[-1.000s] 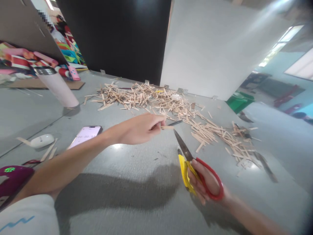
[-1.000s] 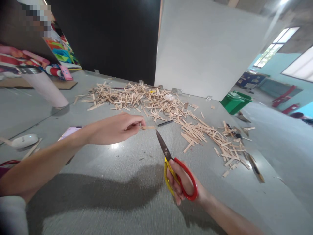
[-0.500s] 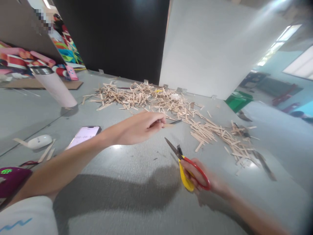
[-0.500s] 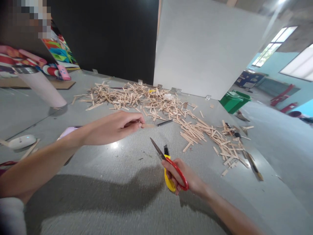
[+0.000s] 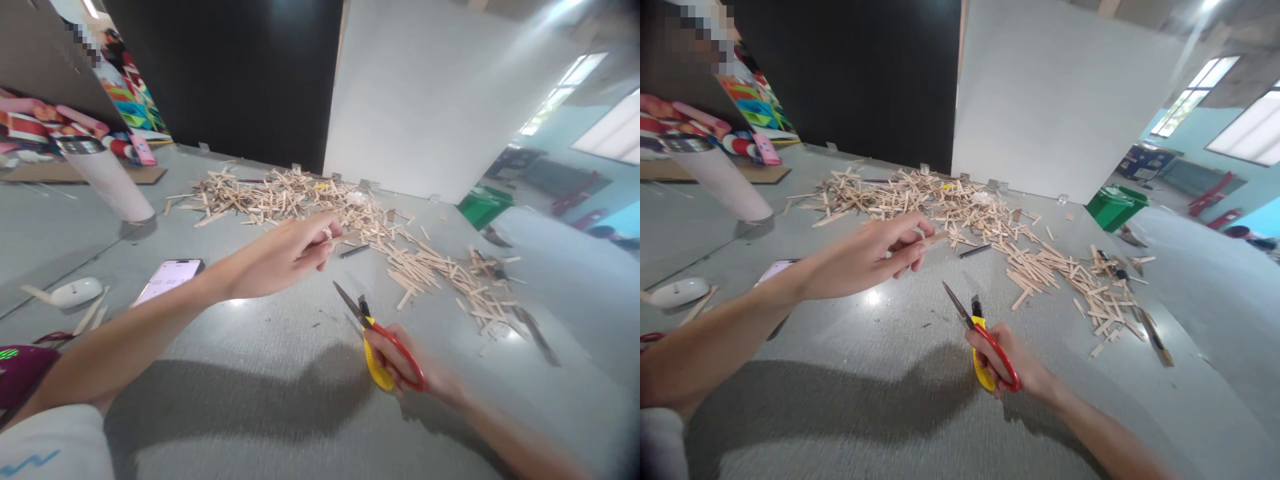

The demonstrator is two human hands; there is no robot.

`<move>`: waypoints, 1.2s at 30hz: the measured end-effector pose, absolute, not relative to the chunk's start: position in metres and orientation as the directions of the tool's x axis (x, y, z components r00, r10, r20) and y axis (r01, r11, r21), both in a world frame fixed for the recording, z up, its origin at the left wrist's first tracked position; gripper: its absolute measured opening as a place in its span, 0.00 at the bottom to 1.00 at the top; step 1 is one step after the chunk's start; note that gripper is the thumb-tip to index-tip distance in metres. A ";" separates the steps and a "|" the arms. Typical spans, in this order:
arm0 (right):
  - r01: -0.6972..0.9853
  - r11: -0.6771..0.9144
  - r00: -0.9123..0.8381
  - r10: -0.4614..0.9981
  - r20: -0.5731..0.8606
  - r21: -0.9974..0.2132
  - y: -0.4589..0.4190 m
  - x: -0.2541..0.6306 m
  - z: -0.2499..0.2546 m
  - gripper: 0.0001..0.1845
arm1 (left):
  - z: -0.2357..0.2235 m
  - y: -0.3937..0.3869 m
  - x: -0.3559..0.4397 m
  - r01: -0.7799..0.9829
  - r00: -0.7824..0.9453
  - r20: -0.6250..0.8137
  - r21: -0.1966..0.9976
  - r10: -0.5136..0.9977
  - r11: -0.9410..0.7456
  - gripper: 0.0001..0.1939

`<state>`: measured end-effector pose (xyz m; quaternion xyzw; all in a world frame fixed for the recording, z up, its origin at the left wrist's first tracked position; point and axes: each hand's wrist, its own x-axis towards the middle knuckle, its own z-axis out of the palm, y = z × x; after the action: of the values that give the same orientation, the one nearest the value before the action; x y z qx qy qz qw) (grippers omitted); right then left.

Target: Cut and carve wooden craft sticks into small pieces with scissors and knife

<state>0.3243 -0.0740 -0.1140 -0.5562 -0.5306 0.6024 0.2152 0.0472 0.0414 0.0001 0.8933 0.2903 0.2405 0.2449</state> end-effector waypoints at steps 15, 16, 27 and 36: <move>0.311 -0.285 -0.333 0.861 -0.385 -0.907 -0.076 0.323 -0.107 0.40 | 0.002 0.039 0.049 0.446 0.683 0.348 0.498 0.642 -0.744 0.18; 0.313 -0.283 -0.330 0.863 -0.383 -0.906 -0.076 0.323 -0.108 0.40 | 0.002 0.039 0.049 0.447 0.681 0.349 0.498 0.644 -0.743 0.18; 0.341 -0.284 -0.331 0.856 -0.397 -0.896 -0.074 0.324 -0.113 0.41 | 0.007 0.035 0.053 0.487 0.675 0.275 0.530 0.684 -0.694 0.21; 0.351 -0.300 -0.321 0.852 -0.415 -0.887 -0.074 0.325 -0.113 0.41 | 0.004 0.038 0.054 0.463 0.656 0.295 0.570 0.695 -0.679 0.21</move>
<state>0.3249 -0.0737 -0.1126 -0.5436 -0.5531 0.5953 0.2103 0.0537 0.0377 0.0039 0.8805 0.3286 0.2531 0.2294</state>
